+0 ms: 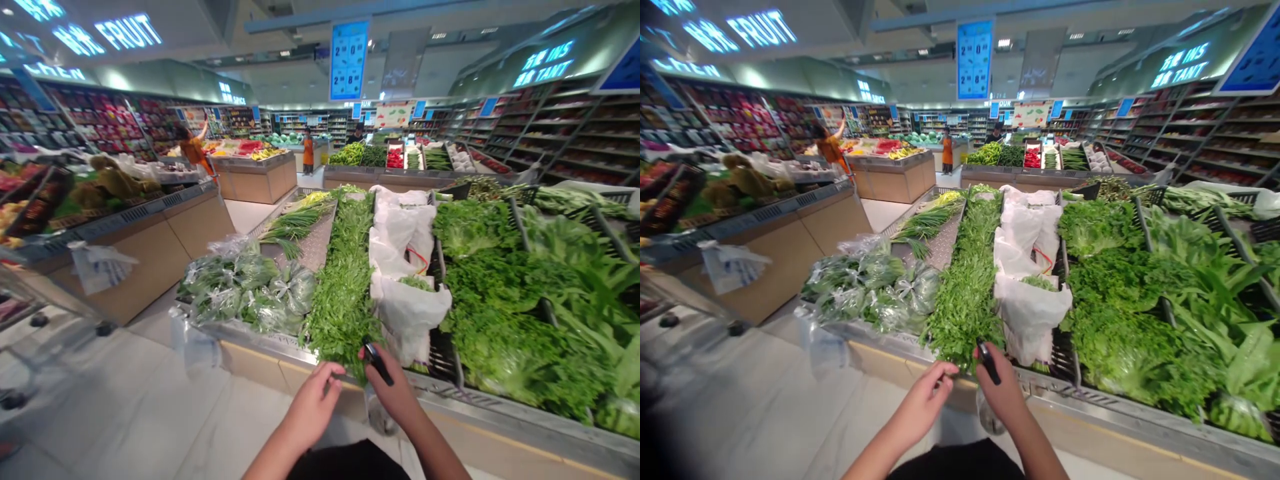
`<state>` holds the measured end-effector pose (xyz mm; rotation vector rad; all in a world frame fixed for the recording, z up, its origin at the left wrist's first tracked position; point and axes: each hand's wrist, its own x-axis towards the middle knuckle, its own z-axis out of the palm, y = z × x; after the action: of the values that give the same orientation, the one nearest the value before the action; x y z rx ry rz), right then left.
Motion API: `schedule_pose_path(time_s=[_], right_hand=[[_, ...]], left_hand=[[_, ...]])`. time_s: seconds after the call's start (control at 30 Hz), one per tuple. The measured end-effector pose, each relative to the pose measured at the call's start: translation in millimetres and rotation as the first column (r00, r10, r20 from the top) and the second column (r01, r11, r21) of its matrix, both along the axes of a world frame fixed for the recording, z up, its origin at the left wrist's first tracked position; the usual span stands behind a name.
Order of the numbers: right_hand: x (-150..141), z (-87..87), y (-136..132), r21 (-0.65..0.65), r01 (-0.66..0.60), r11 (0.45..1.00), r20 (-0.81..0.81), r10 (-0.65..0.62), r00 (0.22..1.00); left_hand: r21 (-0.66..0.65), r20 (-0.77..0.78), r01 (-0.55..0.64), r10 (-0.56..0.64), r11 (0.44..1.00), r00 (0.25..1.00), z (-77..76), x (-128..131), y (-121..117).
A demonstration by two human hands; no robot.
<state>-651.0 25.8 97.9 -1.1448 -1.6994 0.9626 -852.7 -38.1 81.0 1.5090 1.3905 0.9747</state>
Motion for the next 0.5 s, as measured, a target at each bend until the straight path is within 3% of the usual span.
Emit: schedule_pose_path(time_s=[0.27, 0.5], right_hand=[[-30.1, -8.9, -19.1, 0.014, 0.198, 0.98, -0.033, -0.198, 0.98], [-40.6, -24.9, -42.1, 0.009, 0.348, 0.938, -0.113, -0.344, 0.932]], left_hand=[[-0.003, -0.034, 0.075, -0.075, 0.997, 0.997, -5.6, -45.0, -8.3], [-0.039, -0.058, 0.173, -0.175, 0.984, 0.983, -14.4, -63.5, -10.6]])
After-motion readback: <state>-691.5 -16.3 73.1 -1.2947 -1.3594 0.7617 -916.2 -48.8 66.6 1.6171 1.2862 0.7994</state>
